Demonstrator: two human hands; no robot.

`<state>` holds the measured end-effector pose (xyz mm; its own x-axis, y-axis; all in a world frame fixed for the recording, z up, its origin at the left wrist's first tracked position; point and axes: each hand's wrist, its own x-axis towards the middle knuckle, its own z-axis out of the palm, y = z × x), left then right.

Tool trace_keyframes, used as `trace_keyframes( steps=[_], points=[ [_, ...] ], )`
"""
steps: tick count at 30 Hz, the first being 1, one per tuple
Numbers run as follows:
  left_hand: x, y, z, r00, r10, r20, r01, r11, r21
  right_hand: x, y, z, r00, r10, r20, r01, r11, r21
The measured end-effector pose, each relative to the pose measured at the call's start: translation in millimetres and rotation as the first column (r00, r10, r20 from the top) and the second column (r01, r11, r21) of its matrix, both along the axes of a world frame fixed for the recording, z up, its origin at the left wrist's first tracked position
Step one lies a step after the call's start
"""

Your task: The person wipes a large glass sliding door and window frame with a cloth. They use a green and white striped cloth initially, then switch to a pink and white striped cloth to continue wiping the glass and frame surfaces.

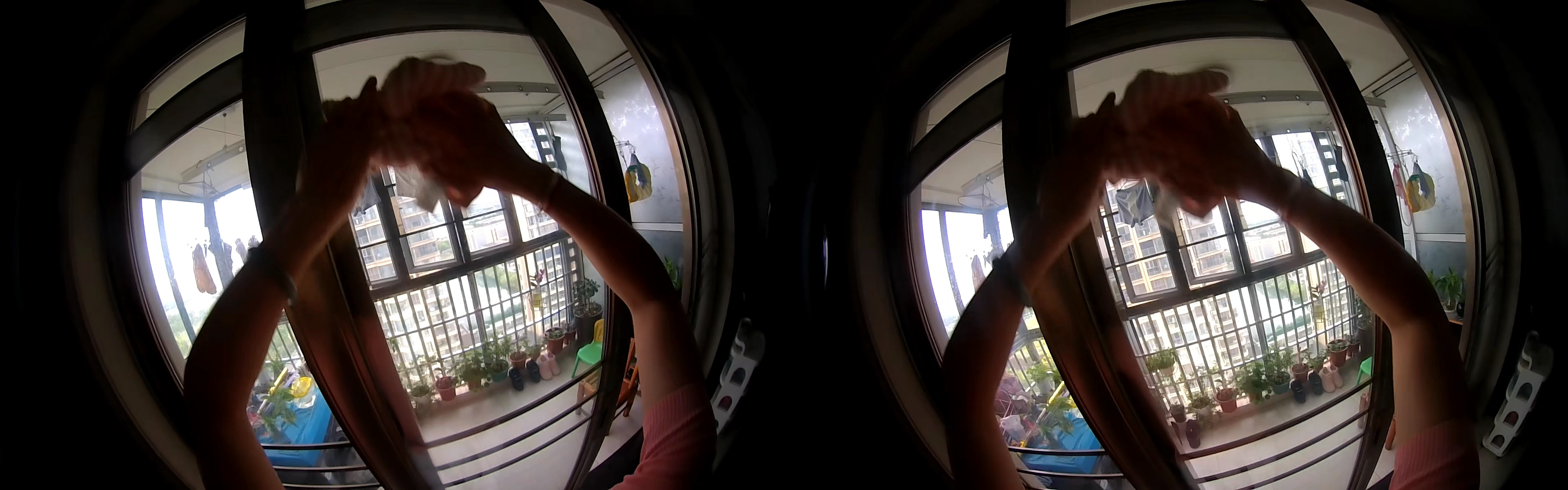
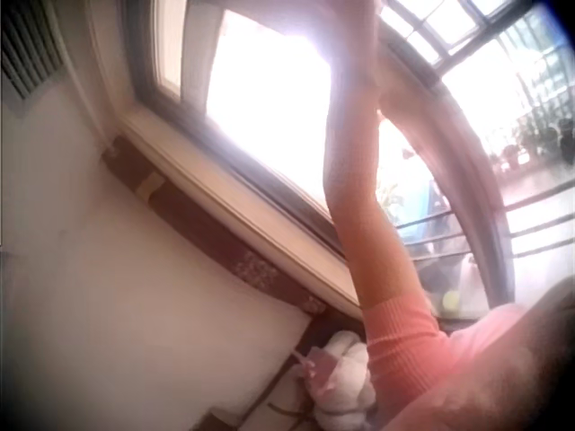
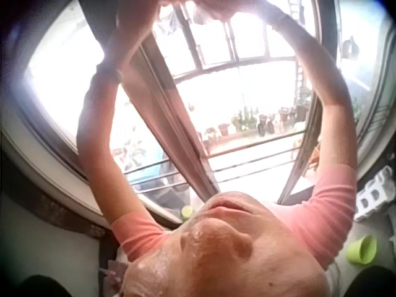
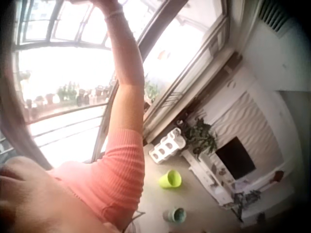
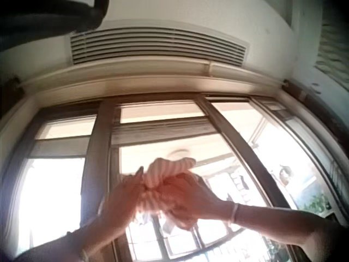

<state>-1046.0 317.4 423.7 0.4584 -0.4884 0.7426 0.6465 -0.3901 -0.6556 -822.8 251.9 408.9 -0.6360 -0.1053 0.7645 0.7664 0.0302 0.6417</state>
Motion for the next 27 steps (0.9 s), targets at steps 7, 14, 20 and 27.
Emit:
trace_keyframes(
  steps=[7,14,20,27],
  points=[
    [-12.8,-15.3,136.5,0.949,-0.306,0.08,0.312,0.948,-0.069,-18.9,24.0,156.7,0.998,-0.002,0.068,-0.034,0.855,0.517],
    [-7.8,25.4,187.9,0.941,0.105,0.322,-0.09,0.994,-0.062,-19.6,27.7,204.2,0.886,-0.462,-0.048,0.423,0.76,0.494],
    [-13.1,17.5,109.2,0.981,0.157,0.115,-0.182,0.947,0.266,2.8,41.4,142.3,0.987,-0.089,0.134,0.043,0.949,0.313],
    [-17.1,41.3,-25.2,0.999,0.045,0.015,-0.047,0.968,0.245,-10.9,34.3,-16.9,0.98,-0.097,-0.175,0.093,0.995,-0.03]
  ],
)
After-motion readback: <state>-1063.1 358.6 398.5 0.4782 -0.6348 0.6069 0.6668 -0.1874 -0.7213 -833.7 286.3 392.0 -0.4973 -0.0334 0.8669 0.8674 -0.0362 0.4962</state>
